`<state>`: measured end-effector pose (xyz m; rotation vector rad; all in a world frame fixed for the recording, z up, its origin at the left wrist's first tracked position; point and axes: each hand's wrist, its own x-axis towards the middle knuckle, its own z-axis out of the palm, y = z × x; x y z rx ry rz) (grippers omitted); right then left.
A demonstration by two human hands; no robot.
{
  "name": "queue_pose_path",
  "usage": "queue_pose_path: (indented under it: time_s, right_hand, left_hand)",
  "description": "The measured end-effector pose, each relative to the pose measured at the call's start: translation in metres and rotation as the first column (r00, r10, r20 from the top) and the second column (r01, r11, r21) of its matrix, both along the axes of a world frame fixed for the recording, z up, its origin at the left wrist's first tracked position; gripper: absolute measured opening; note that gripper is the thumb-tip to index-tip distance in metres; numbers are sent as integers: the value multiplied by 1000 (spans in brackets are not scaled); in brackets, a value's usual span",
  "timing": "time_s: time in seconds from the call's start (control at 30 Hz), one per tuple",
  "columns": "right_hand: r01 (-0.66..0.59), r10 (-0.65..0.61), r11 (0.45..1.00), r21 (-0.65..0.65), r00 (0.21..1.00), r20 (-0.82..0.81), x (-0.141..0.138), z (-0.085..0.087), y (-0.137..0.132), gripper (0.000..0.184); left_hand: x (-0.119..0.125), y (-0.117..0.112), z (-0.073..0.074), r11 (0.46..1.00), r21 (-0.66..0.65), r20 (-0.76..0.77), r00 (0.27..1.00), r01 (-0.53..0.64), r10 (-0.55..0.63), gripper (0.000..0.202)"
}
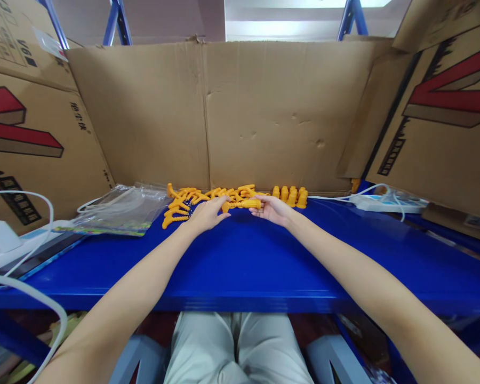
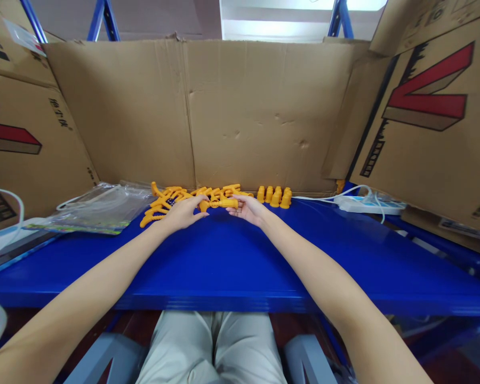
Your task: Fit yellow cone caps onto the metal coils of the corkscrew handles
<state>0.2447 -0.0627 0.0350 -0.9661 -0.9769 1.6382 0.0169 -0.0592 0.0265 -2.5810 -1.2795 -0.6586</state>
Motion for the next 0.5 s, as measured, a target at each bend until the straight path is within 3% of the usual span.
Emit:
queue_pose_path:
  time_s: [0.5]
  right_hand:
    - [-34,36,999,32,999,-35,4,-5,8,17]
  left_hand:
    - [2,0,-1,996,81,-28,999,-41,44,43]
